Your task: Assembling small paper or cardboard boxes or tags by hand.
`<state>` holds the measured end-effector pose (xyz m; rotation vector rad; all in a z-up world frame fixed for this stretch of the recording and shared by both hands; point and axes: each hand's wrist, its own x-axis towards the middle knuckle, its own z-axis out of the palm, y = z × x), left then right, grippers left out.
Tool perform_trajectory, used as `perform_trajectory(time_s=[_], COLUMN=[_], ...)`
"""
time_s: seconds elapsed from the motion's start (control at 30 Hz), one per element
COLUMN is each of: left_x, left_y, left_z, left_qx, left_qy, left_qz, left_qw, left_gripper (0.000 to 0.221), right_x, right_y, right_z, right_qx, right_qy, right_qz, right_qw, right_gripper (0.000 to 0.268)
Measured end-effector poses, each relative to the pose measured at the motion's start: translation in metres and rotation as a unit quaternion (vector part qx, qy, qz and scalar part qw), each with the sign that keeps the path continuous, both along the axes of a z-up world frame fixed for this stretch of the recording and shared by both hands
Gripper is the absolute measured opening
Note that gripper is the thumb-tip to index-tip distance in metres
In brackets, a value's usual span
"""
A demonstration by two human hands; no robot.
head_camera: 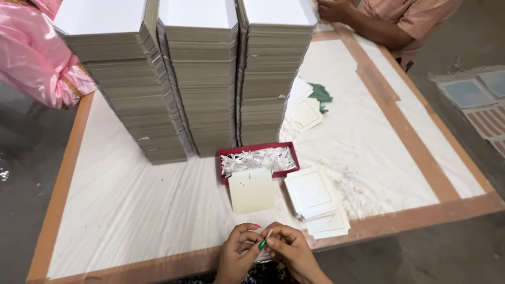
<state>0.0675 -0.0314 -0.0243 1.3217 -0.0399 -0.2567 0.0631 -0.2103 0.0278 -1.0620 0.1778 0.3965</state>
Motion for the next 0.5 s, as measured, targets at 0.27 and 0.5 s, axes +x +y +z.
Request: perform_trajectory(time_s=[0.27,0.5], left_x=[0.032,0.087], left_y=[-0.042,-0.08], left_z=[-0.038,-0.075], left_qx=[-0.032,-0.071], left_qy=[0.008,0.07], left_qz=[-0.041,-0.165], left_qw=[0.999,0.981], left_gripper=[0.041,0.049], right_x=[0.025,0.064], right_y=[-0.053,-0.123], right_z=[-0.067,-0.137], right_qx=[0.029,-0.083], right_qy=[-0.047,-0.115], right_qz=[-0.015,-0.017], right_qw=[0.998,0.99], right_gripper=[0.013,0.011])
